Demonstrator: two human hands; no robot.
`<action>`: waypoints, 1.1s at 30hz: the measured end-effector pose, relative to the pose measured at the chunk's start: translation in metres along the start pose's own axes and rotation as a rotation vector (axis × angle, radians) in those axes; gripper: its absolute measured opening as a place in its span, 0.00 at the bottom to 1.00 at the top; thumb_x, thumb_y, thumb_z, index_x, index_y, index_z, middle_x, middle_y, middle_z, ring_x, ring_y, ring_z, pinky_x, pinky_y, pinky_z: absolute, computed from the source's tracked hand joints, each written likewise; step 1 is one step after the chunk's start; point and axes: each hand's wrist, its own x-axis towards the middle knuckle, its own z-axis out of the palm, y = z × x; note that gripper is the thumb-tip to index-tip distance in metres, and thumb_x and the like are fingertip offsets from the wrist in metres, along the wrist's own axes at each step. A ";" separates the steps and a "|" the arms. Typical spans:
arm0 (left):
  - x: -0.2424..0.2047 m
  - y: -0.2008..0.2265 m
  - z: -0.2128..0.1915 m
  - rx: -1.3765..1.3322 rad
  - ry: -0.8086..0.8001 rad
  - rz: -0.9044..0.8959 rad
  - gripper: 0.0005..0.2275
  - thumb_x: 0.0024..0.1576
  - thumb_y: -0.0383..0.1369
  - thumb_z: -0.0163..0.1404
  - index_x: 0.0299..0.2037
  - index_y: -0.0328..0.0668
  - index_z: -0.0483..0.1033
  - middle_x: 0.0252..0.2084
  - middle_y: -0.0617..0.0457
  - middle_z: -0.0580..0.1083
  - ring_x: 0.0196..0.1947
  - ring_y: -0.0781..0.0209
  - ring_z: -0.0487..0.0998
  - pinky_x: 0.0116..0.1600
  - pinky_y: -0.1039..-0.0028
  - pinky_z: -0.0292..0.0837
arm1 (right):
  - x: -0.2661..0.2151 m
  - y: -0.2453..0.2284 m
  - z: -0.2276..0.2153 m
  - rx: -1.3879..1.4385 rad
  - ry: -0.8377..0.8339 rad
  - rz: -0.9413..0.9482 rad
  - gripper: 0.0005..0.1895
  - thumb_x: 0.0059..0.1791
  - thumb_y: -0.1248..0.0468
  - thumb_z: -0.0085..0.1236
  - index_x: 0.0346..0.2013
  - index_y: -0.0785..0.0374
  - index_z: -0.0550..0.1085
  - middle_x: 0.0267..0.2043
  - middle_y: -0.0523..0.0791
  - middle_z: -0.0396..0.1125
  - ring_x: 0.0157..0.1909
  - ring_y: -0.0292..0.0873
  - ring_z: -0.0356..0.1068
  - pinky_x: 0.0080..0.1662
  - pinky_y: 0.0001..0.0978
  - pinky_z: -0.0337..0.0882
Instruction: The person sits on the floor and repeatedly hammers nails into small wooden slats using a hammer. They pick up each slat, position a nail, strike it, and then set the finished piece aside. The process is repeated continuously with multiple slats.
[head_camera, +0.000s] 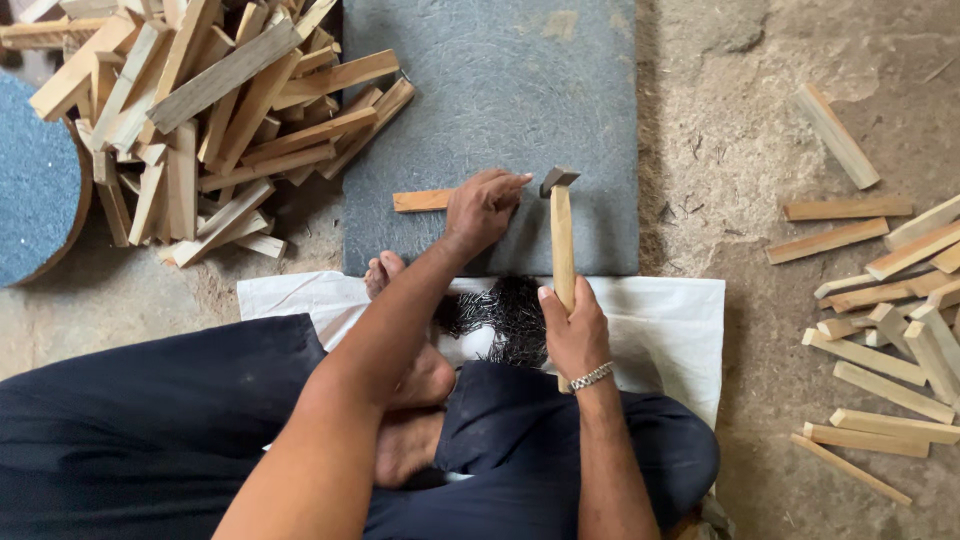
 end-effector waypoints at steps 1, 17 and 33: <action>-0.001 -0.001 0.001 -0.008 0.001 -0.022 0.16 0.55 0.26 0.59 0.53 0.55 0.81 0.43 0.55 0.81 0.42 0.56 0.82 0.46 0.67 0.78 | -0.003 -0.003 -0.002 0.032 -0.015 0.018 0.20 0.52 0.52 0.56 0.48 0.66 0.72 0.31 0.56 0.72 0.32 0.54 0.75 0.37 0.45 0.73; -0.004 -0.015 0.001 -0.159 -0.098 -0.224 0.36 0.56 0.29 0.60 0.74 0.55 0.53 0.41 0.56 0.82 0.36 0.57 0.84 0.44 0.67 0.79 | -0.028 -0.030 -0.012 0.238 0.093 -0.176 0.20 0.54 0.62 0.55 0.58 0.70 0.68 0.23 0.49 0.67 0.22 0.38 0.67 0.23 0.31 0.65; -0.002 -0.006 -0.011 -0.276 -0.100 -0.269 0.38 0.56 0.25 0.57 0.75 0.52 0.48 0.43 0.52 0.79 0.33 0.57 0.81 0.41 0.66 0.78 | -0.026 -0.013 0.005 0.121 0.341 -0.347 0.22 0.56 0.59 0.55 0.59 0.70 0.64 0.29 0.52 0.72 0.26 0.43 0.74 0.29 0.38 0.73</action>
